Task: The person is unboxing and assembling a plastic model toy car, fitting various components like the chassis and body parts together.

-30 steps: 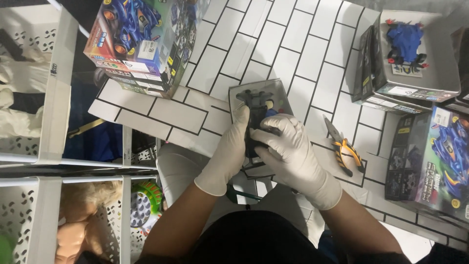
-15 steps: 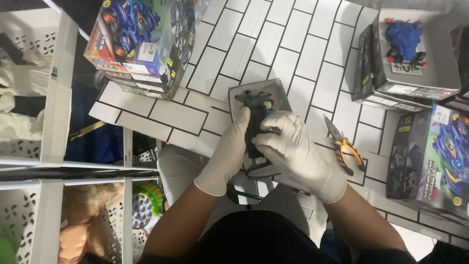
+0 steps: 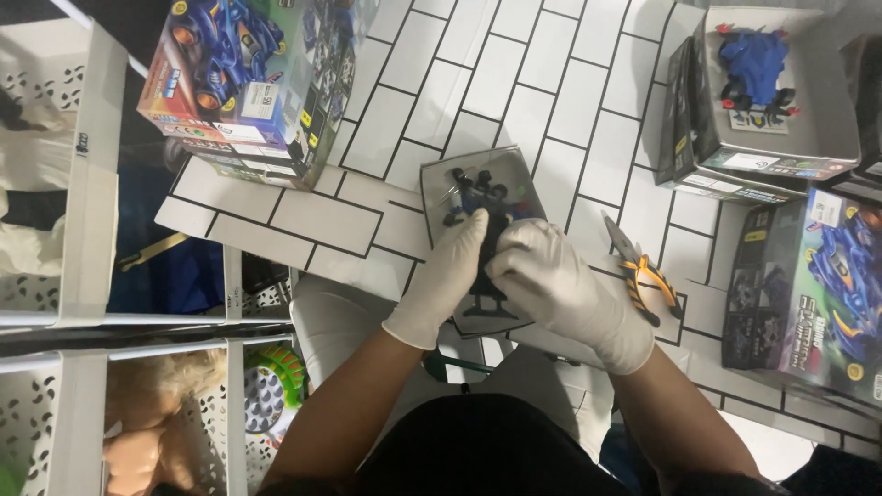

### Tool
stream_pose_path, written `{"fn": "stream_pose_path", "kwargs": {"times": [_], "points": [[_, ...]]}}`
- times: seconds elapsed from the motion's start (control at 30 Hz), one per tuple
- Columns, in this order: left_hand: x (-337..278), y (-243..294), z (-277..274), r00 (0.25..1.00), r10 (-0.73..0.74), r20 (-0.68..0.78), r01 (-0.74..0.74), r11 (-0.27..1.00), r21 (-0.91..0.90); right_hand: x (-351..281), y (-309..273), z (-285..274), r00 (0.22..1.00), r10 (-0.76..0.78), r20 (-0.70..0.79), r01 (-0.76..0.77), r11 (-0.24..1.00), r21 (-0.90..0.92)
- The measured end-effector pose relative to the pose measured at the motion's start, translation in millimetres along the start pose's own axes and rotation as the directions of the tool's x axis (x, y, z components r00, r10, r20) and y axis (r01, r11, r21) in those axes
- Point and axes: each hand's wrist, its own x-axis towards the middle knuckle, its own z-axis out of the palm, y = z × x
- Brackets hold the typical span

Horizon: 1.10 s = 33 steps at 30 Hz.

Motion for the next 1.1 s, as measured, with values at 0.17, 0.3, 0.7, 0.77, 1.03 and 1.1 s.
{"fn": "stream_pose_path", "kwargs": {"times": [0.17,0.3,0.7,0.77,1.03,1.1], "points": [[17,-13,-3,0.979,0.199,-0.050,-0.197,0.979,0.041,5,-16,-27,0.907,0.421,0.024,-0.414,0.879,0.238],[24,-23,7,0.965,0.260,-0.046,-0.256,0.964,0.068,0,-5,-22,0.676,0.733,0.081,-0.727,0.645,0.235],[19,-29,-18,0.854,0.347,-0.389,-0.027,0.775,0.632,-13,16,-12,0.429,0.903,-0.025,-0.898,0.423,-0.121],[23,-41,-15,0.894,0.243,-0.377,0.046,0.787,0.616,-5,20,-11,0.387,0.922,0.024,-0.912,0.386,-0.136],[30,-69,-5,0.858,0.291,-0.423,-0.049,0.866,0.497,-34,41,20,0.750,0.644,-0.152,-0.659,0.705,-0.263],[30,-68,-5,0.818,0.414,-0.399,-0.119,0.801,0.586,-55,64,26,0.847,0.454,-0.278,-0.532,0.733,-0.424]]}}
